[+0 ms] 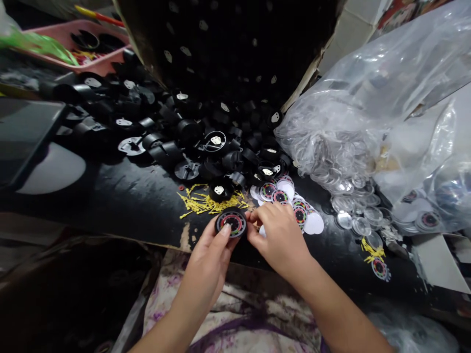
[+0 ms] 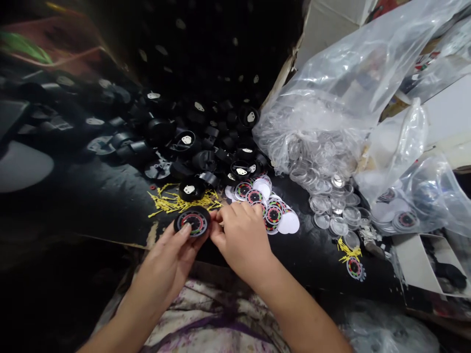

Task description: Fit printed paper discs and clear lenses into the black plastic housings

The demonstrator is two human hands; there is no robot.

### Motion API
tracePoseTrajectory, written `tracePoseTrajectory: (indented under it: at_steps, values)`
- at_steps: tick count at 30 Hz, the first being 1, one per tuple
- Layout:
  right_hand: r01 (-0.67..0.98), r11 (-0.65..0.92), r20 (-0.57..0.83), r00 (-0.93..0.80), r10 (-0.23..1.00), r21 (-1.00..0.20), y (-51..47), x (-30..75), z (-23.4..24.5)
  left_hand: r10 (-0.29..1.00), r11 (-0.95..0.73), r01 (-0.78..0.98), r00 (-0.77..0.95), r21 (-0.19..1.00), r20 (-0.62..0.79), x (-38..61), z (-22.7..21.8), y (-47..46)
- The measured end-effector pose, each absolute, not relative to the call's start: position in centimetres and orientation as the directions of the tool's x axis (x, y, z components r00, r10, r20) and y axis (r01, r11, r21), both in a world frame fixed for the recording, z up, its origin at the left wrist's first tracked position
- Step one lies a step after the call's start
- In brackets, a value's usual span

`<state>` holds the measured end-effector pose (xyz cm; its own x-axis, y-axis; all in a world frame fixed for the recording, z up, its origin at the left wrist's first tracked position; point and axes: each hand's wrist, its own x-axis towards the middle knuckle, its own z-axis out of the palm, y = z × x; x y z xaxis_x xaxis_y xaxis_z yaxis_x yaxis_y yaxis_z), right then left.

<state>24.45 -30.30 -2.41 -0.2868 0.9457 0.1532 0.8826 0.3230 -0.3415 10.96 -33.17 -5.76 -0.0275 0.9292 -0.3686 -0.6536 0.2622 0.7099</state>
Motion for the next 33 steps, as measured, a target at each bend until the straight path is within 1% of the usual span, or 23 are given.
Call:
tracePoseTrajectory:
  at_steps: [2,5,8,10,12,14,17,20,27,33]
  values:
    - [0.858,0.308,0.188,-0.251,0.949,-0.411,-31.2,24.6,-2.4,0.924,0.272,-0.668,-0.019,0.693,-0.381,11.1,-5.5,-33.2]
    - [0.808,0.281,0.194,-0.209,0.958,-0.517,-31.9,24.9,-2.2,0.927,0.289,-0.683,0.023,0.671,-0.375,10.8,-5.1,-33.4]
    - [0.681,0.266,0.171,-0.206,0.964,-0.682,-32.4,24.9,-1.4,0.932,0.242,-0.672,-0.040,0.700,-0.360,10.6,-5.0,-33.3]
    - [0.619,0.261,0.140,-0.239,0.961,-0.740,-32.6,24.8,-0.9,0.925,0.269,-0.628,-0.043,0.730,-0.377,10.8,-5.2,-33.2]
    - [0.634,0.246,0.101,-0.257,0.961,-0.733,-32.8,24.7,-0.5,0.917,0.341,-0.555,0.018,0.759,-0.399,11.1,-5.7,-33.2]
    - [0.676,0.223,0.069,-0.247,0.967,-0.702,-32.9,24.7,-0.5,0.924,0.361,-0.475,0.064,0.802,-0.378,11.4,-6.1,-33.4]
    - [0.694,0.206,0.045,-0.243,0.969,-0.690,-33.1,24.8,-0.5,0.960,0.275,-0.351,0.050,0.895,-0.275,11.5,-6.1,-33.8]
    - [0.679,0.213,0.060,-0.242,0.968,-0.702,-33.2,25.1,-0.3,0.978,0.206,-0.231,0.033,0.951,-0.204,11.3,-5.3,-33.9]
    - [0.687,0.209,0.064,-0.231,0.971,-0.696,-33.7,25.4,0.0,0.989,0.144,-0.167,0.032,0.975,-0.141,10.9,-4.7,-34.4]
    - [0.635,0.196,0.102,-0.182,0.978,-0.747,-34.5,24.6,-0.6,0.992,0.112,-0.008,-0.052,0.994,-0.112,10.7,-4.6,-34.9]
